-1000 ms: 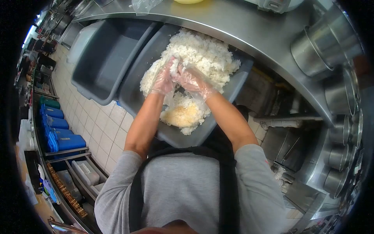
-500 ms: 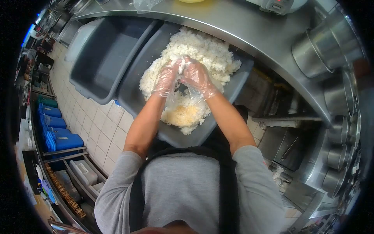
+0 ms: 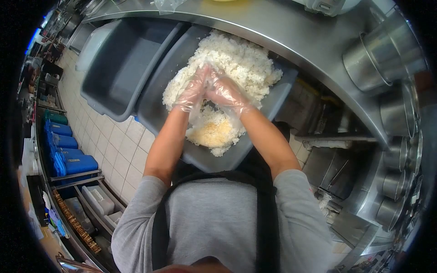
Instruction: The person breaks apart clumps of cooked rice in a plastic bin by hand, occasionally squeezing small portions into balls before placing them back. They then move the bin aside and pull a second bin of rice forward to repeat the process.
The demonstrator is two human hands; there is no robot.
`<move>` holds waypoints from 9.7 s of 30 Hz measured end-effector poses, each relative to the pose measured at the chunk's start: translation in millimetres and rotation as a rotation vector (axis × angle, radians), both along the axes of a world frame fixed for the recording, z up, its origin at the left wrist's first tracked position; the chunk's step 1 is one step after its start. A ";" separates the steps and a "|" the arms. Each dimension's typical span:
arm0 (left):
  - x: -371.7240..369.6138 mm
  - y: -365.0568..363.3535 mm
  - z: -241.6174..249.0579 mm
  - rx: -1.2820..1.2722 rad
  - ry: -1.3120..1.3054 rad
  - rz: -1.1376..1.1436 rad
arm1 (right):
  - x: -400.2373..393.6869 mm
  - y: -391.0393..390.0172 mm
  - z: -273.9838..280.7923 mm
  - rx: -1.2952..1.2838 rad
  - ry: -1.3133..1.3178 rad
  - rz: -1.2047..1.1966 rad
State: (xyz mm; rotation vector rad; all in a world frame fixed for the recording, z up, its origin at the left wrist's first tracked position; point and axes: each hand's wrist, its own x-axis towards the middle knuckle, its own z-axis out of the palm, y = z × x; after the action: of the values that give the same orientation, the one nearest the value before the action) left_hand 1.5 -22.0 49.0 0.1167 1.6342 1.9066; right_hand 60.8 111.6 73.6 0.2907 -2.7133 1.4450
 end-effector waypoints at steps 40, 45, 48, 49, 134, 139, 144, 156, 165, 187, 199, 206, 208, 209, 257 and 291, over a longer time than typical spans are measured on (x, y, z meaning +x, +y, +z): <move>-2.1 114.9 66.1 -0.753 1.030 -0.377 | -45.1 160.5 -56.6 0.604 0.163 -0.670; 50.0 80.2 43.4 -0.788 0.932 -1.031 | -24.9 144.3 -13.6 0.544 -0.261 -0.614; 83.4 88.0 42.8 -1.043 0.858 -1.200 | -20.7 137.7 -3.7 0.476 -0.238 -0.595; 84.8 89.7 29.9 -1.038 0.860 -1.203 | -22.5 136.8 -6.5 0.502 -0.228 -0.627; 64.4 20.9 -31.8 -1.010 0.651 -0.493 | -22.2 116.4 -41.5 -0.270 0.190 -0.143; 63.0 -6.2 -23.3 -0.373 0.222 -0.165 | -14.9 80.2 -41.4 0.873 -0.299 0.087; 52.0 7.3 -4.3 -0.223 -0.227 -0.074 | -23.5 72.6 -78.6 0.729 -0.513 0.654; 32.2 15.5 -1.7 -0.034 -0.081 0.051 | -10.5 33.1 -47.4 -0.045 -0.171 -0.110; -17.7 27.3 -37.5 -0.191 0.311 0.345 | -50.4 22.1 -70.6 -0.098 0.152 -0.340; -4.9 8.9 -9.9 -0.321 0.433 -0.154 | -23.1 22.7 -49.7 -0.820 -0.311 0.031; 2.7 10.9 7.1 -0.578 0.611 0.059 | -17.6 18.3 -21.9 0.072 0.039 -0.298; -5.3 6.4 0.6 -0.172 0.262 0.199 | -24.8 26.2 -27.4 0.049 0.040 -0.389; 2.7 4.2 21.6 -0.074 0.095 0.188 | -30.9 41.6 -36.5 -0.063 -0.007 -0.357; -3.4 0.3 11.8 0.105 -0.014 0.187 | -32.7 47.5 -43.5 -0.176 -0.054 -0.317; 29.2 6.7 48.2 0.364 -0.309 0.187 | -23.0 14.0 -32.3 -0.440 -0.041 0.029; 19.0 21.3 9.8 0.182 -0.136 0.188 | -20.8 24.4 -24.9 -1.245 -0.187 -0.197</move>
State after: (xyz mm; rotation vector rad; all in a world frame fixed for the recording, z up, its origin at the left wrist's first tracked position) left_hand 20.5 -0.6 58.8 -0.0947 1.4230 2.1538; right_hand 40.1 136.0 48.7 -0.1877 -1.3618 2.7295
